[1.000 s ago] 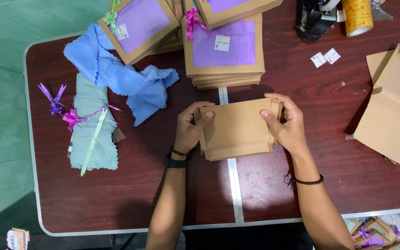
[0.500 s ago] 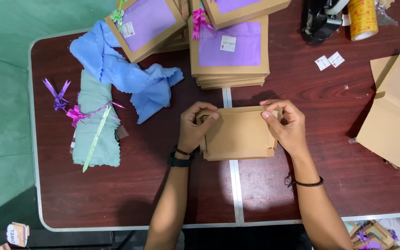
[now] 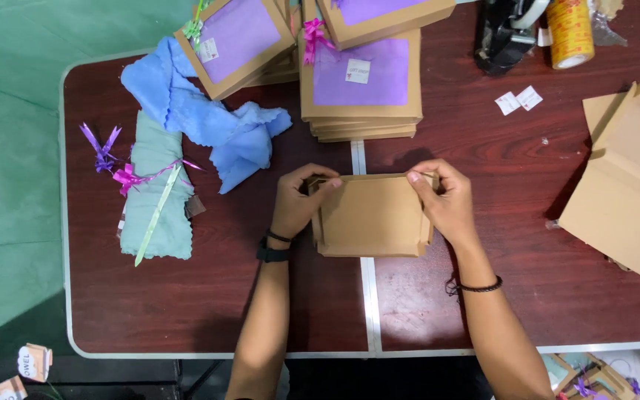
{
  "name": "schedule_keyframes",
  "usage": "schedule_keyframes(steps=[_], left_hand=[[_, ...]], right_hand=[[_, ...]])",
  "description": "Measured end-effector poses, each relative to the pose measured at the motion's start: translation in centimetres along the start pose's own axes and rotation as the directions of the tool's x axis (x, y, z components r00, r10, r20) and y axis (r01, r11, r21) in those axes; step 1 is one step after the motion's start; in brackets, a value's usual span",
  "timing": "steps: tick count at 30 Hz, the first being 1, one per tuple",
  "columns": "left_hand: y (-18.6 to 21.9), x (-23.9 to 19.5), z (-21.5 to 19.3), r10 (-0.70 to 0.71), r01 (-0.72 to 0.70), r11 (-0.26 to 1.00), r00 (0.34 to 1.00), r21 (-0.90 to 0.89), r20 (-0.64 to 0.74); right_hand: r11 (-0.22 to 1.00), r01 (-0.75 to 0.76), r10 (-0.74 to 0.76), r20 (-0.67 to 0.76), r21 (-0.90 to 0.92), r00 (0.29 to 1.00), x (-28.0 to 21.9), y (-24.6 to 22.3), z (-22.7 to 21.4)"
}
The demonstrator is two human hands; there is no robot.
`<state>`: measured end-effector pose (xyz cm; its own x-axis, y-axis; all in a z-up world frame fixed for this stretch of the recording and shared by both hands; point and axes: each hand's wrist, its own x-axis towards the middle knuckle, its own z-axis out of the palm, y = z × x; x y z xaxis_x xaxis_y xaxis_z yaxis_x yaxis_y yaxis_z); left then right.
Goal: Assembling a small cardboard gift box by folding flaps and tucking edges on a table.
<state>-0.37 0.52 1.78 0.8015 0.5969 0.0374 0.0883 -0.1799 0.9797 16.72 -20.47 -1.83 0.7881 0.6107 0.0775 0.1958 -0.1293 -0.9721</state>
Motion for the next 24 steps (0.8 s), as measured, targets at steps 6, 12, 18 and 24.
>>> schedule_keyframes(steps=[6,12,18,24], left_hand=[[3.7,1.0,-1.0,-0.099,0.047,0.975,0.966,0.217,0.238],[9.1,2.8,0.5,-0.339,-0.138,0.743,0.767,0.655,0.545],[7.5,5.1,0.8,-0.485,-0.210,0.617,0.657,0.758,0.577],[7.3,5.1,1.5,-0.431,-0.331,0.535,0.685,0.778,0.588]], right_hand=[[1.000,-0.020,0.019,0.014,0.015,1.000,-0.1,-0.1,0.1],[0.999,0.029,-0.028,0.033,-0.033,0.999,0.0,0.1,0.0],[0.997,0.071,-0.071,0.049,0.008,0.996,-0.4,0.7,-0.1],[0.995,0.084,-0.087,0.077,0.049,0.993,-0.2,1.1,-0.5]])
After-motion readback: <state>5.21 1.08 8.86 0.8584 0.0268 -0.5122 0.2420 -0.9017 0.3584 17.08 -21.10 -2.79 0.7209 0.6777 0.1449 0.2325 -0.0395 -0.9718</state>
